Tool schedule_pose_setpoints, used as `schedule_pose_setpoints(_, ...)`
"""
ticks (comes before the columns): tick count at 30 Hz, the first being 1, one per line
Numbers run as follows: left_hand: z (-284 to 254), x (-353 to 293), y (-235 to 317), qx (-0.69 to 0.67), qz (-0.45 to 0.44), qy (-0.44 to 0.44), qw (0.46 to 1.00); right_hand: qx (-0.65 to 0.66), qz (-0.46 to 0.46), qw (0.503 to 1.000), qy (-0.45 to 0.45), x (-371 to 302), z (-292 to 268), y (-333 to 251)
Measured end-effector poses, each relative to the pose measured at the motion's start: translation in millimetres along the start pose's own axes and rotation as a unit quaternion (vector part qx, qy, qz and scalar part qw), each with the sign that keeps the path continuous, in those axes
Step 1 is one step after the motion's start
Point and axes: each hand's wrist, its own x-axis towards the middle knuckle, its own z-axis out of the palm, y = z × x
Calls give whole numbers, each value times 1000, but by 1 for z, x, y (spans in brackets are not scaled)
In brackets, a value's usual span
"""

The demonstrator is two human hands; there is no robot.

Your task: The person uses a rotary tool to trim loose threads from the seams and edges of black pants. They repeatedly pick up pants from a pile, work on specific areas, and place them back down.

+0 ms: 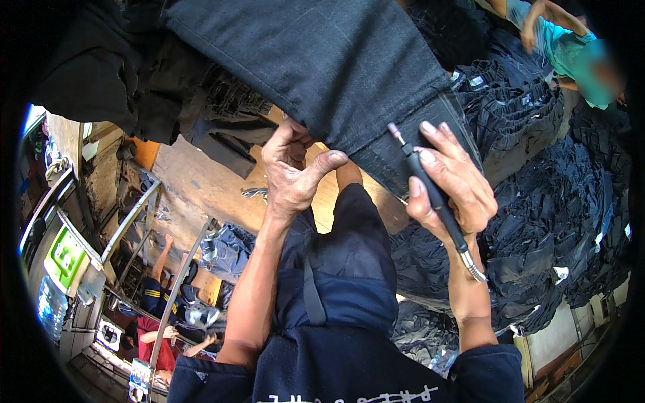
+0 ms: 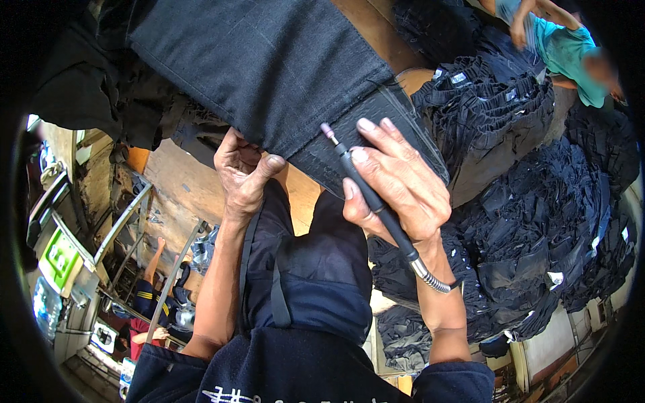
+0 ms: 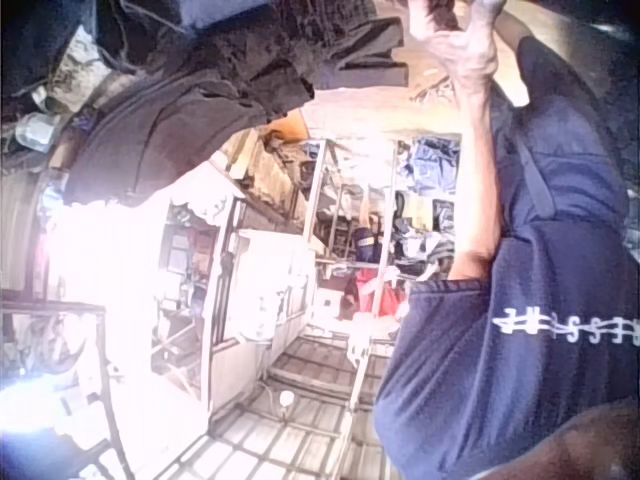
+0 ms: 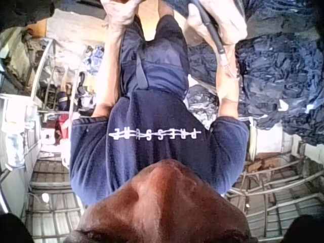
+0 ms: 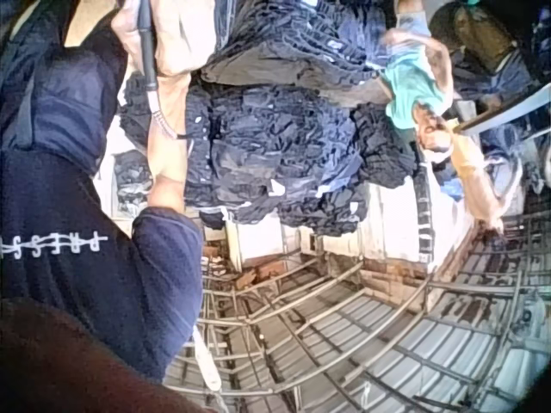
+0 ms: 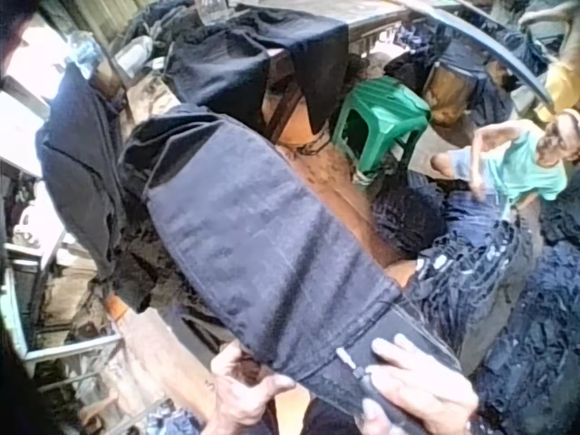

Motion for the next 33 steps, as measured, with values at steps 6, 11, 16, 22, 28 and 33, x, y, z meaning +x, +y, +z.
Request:
schedule_pose_setpoints(6, 2, -1, 0, -3, -8, 2, 1000, 16, -15, 999, -48, 1, -1, -3)
schedule_pose_setpoints(11, -1, -2, -3, -4, -5, -2, 1000, 26, -18, 997, -74, 2, -2, -6)
schedule_pose_setpoints(16, 3, -3, 0, -4, -9, -2, 1000, 36, -19, 995, -95, 2, -2, -9)
schedule_pose_setpoints(22, 2, -3, -3, -18, -19, 5, 1000, 58, -32, 990, -127, 2, -5, -7)
schedule_pose_setpoints(28, 4, -13, 18, 52, -23, 22, 998, 139, 210, 934, 255, 4, -18, 2)
schedule_pose_setpoints(33, -4, 41, 96, 95, 13, 224, 970, 51, 200, 954, 218, 48, -13, -11)
